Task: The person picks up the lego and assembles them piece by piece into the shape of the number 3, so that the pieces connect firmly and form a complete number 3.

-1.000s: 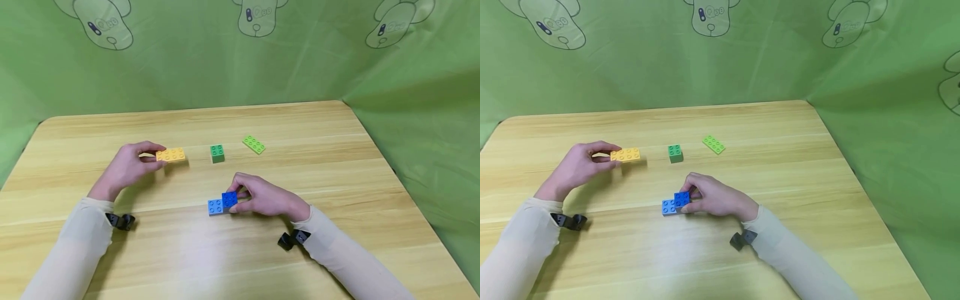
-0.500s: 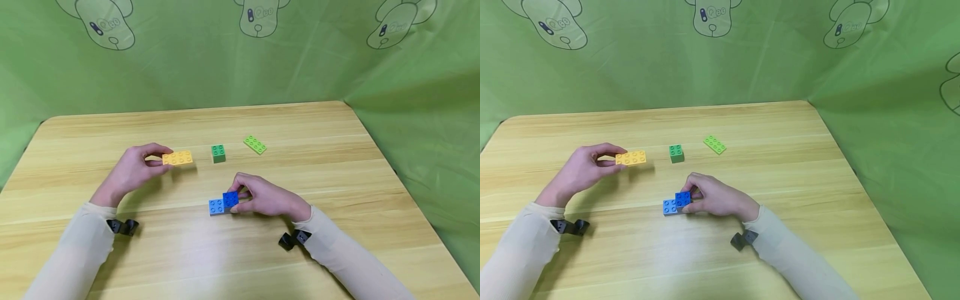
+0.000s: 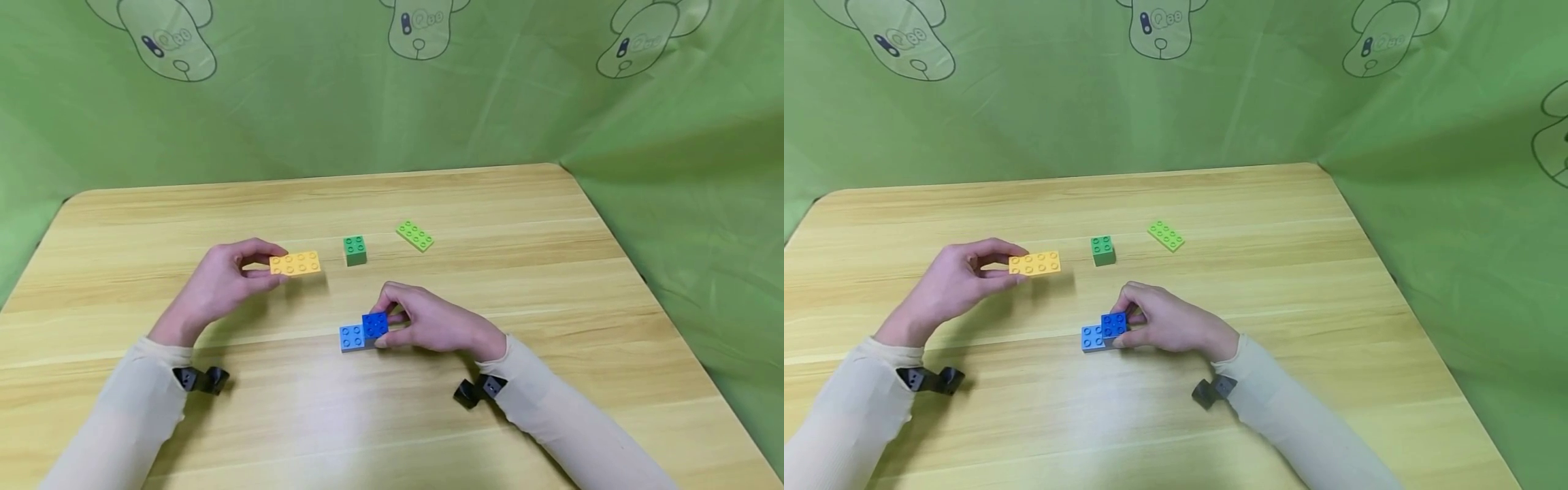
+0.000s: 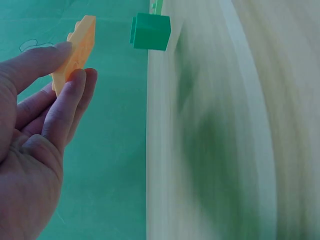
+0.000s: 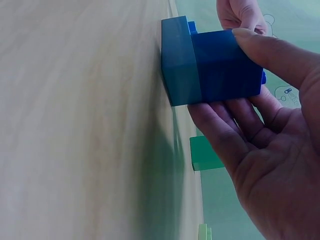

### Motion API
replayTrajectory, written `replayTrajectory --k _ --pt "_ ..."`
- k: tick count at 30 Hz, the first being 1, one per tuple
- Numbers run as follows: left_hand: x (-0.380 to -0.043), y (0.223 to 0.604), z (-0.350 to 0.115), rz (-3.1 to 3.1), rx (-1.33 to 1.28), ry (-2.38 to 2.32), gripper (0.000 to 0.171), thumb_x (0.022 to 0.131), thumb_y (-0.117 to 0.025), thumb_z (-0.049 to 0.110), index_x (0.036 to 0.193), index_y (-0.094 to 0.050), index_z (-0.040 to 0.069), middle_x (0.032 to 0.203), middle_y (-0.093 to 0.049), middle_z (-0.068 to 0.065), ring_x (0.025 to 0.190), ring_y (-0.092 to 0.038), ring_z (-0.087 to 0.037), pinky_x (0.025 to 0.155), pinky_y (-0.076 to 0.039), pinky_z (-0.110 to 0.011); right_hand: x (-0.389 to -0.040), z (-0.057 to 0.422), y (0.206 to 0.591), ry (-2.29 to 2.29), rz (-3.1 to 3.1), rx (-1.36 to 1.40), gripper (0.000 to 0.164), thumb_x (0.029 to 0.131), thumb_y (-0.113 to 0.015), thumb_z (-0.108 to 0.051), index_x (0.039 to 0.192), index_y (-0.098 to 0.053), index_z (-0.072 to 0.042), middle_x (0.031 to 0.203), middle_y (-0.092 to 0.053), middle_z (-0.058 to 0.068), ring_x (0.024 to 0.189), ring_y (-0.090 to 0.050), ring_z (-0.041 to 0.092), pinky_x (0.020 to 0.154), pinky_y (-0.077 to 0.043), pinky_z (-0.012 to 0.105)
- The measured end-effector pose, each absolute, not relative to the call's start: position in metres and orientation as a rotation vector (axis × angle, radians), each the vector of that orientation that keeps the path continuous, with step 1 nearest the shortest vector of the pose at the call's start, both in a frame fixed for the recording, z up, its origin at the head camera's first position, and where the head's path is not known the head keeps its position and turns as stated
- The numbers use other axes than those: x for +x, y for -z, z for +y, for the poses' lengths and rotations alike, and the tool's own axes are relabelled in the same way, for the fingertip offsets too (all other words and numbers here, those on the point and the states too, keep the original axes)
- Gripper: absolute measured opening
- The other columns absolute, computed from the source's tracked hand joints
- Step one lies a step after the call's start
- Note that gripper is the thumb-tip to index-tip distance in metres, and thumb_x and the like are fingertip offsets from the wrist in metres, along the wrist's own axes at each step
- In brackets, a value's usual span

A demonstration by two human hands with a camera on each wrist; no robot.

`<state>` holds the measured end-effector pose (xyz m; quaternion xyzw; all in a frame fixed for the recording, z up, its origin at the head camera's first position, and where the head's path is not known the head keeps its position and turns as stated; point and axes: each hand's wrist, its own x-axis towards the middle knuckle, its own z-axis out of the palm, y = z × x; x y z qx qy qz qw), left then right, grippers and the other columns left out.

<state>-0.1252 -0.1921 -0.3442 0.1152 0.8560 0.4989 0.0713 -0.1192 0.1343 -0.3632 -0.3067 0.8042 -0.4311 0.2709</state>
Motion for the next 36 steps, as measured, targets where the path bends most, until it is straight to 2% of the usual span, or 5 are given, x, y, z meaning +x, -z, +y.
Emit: replayTrajectory --k 13,21,36 --pt "-0.120 0.347 -0.185 2.561 0.337 -1.540 0.035 0.084 -0.079 0.011 0.117 -0.068 0.005 0.114 -0.066 -0.010 0.096 -0.066 -0.027 0.068 -0.058 -0.025 -0.120 0.133 0.361 1.139 2.178 -0.803 0.030 0.084 -0.080 -0.013 0.103 -0.057 -0.010 0.109 -0.060 0.001 0.104 -0.059 0.016 0.093 -0.052 0.030" --pt "-0.113 0.343 -0.177 2.514 0.300 -1.547 0.035 0.084 -0.080 0.016 0.116 -0.069 0.008 0.109 -0.068 -0.008 0.090 -0.066 -0.025 0.064 -0.057 -0.026 -0.119 0.132 0.361 1.134 2.177 -0.798 0.030 0.084 -0.080 -0.013 0.103 -0.057 -0.010 0.109 -0.060 0.000 0.104 -0.059 0.016 0.092 -0.052 0.029" --pt "-0.093 0.336 -0.157 2.460 0.339 -1.613 0.033 0.083 -0.079 0.010 0.114 -0.069 0.006 0.108 -0.067 -0.007 0.091 -0.066 -0.027 0.066 -0.059 -0.030 -0.119 0.132 0.362 1.118 2.195 -0.805 0.030 0.084 -0.080 -0.015 0.102 -0.057 -0.011 0.106 -0.061 0.000 0.102 -0.058 0.016 0.090 -0.052 0.031"
